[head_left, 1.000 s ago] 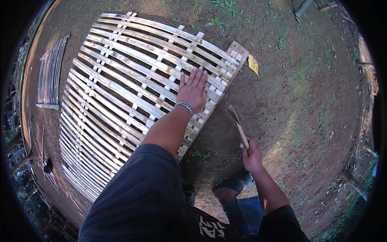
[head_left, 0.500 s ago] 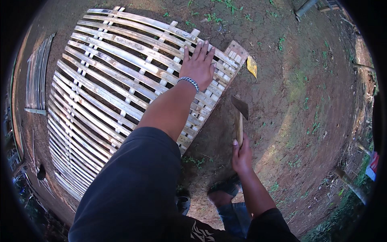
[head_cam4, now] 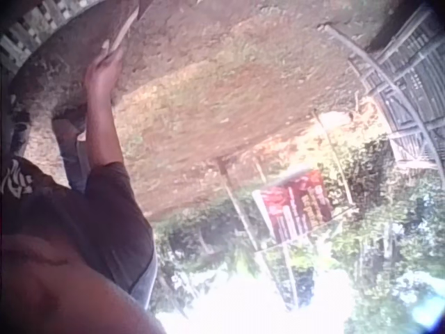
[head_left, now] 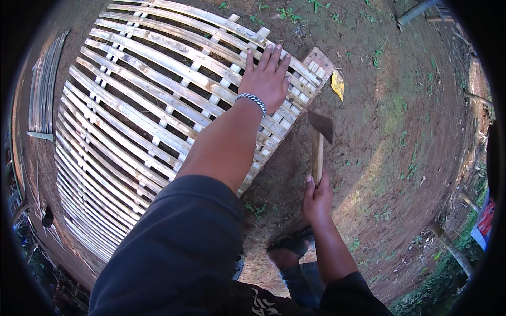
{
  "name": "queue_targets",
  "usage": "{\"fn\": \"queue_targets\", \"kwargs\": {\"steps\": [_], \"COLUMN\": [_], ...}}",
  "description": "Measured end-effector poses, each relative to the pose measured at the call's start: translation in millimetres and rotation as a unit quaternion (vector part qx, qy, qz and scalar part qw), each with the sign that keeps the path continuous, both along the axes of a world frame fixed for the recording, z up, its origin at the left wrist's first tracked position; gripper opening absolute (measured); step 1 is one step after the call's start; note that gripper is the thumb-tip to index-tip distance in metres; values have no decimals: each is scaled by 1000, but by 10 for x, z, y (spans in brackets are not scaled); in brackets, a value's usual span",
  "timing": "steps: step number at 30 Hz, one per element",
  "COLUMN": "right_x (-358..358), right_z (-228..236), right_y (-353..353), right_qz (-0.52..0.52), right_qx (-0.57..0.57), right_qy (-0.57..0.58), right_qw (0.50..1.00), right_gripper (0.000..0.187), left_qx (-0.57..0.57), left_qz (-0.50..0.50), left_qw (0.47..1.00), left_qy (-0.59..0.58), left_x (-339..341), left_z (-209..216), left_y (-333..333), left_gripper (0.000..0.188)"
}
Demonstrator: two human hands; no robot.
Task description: The person uses a hammer to strike and secure the wooden slats of a pallet lying on the ground. They repeatedly hit the joints and edges of the pallet to tighten the structure, occasionally adjusting their position and the pallet's orientation.
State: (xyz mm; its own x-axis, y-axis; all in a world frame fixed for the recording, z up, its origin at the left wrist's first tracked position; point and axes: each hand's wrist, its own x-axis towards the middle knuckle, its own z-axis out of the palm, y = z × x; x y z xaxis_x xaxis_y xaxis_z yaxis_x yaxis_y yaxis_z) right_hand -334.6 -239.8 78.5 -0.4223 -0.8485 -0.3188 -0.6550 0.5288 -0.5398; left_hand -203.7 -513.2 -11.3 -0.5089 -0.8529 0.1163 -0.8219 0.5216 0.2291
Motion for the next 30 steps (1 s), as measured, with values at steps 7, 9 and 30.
{"fn": "queue_targets", "kwargs": {"steps": [7,9,30], "right_x": [-8,-24,-275], "right_z": [-66,-34,161], "right_y": [-29,-7,-111], "right_qz": [20,33,157], "right_qx": [127,90,132], "right_qy": [10,-8,72], "right_qw": [992,995,976], "right_gripper": [43,43,42], "left_qx": [11,7,6], "left_qz": [4,5,6], "left_qw": [1000,1000,1000], "left_qy": [4,10,20], "left_x": [42,33,-2], "left_z": [-3,-12,-36], "left_y": [6,8,20], "left_gripper": [58,57,56]}}
